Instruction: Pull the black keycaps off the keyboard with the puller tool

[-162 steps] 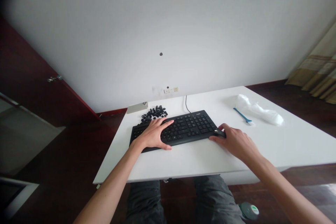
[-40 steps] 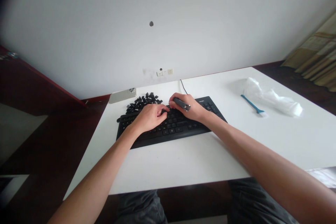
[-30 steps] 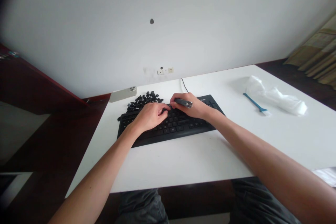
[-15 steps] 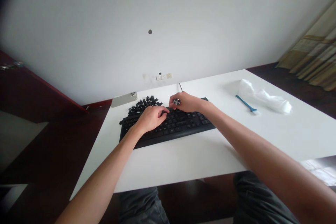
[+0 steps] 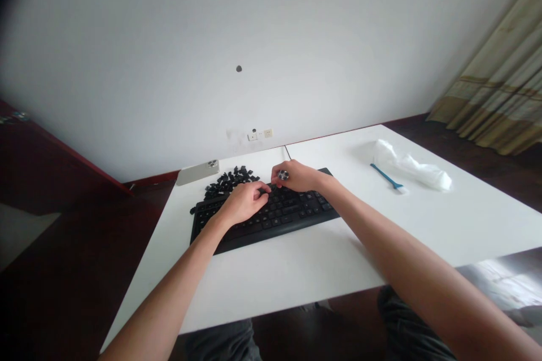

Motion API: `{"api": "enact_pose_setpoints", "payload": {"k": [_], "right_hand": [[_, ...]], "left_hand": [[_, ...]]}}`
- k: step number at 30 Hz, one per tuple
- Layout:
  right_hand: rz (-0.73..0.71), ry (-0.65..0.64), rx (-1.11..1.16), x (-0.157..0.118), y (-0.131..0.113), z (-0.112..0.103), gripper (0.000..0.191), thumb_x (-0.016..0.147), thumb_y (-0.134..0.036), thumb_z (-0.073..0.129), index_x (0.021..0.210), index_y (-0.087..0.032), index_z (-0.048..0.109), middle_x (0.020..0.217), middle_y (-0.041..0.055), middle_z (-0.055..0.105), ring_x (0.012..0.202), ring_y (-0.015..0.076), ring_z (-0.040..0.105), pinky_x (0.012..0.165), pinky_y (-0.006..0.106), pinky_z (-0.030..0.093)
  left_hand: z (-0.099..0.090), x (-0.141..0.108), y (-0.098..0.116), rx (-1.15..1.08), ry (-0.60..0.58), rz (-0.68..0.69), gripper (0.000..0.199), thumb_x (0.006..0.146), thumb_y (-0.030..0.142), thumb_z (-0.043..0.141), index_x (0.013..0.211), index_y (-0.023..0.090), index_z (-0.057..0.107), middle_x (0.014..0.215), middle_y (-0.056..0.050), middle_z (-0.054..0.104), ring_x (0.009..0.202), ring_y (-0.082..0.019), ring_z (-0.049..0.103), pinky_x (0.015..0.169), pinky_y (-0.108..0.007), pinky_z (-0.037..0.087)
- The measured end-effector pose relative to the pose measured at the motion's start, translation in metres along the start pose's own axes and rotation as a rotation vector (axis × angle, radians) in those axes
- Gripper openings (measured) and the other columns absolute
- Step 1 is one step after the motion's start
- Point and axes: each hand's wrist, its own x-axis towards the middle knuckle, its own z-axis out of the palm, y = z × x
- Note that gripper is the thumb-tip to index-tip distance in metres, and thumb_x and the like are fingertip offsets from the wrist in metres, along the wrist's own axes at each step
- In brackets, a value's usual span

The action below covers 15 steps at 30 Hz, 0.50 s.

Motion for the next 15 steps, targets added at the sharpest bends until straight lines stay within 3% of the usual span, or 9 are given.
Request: {"api": "enact_pose_setpoints", "payload": {"k": [6, 15], "right_hand": [[0.047, 0.021, 0.006, -0.0008, -0.0039, 0.0036, 0.014, 0.088, -0.019, 0.06, 0.087, -0.019, 0.073, 0.081, 0.0044, 0.077, 0.077, 0.0186, 0.067, 0.078, 0.031, 0.049], [0.205, 0.061, -0.037, 0.0019, -0.0088, 0.0075, 0.016, 0.087, -0.016, 0.061, 0.081, -0.02, 0.075, 0.076, 0.0034, 0.076, 0.073, 0.0194, 0.067, 0.073, 0.029, 0.047]], "left_hand": [[0.0002, 0.001, -0.0022, -0.049, -0.009, -0.018, 0.02, 0.093, 0.022, 0.065, 0.105, 0.02, 0.081, 0.062, 0.003, 0.063, 0.058, -0.016, 0.056, 0.066, -0.028, 0.039], [-0.0012, 0.0023, -0.0064, -0.158, -0.057, -0.067, 0.021, 0.092, 0.023, 0.063, 0.104, 0.018, 0.079, 0.058, 0.005, 0.056, 0.055, -0.014, 0.049, 0.06, -0.028, 0.034]]}}
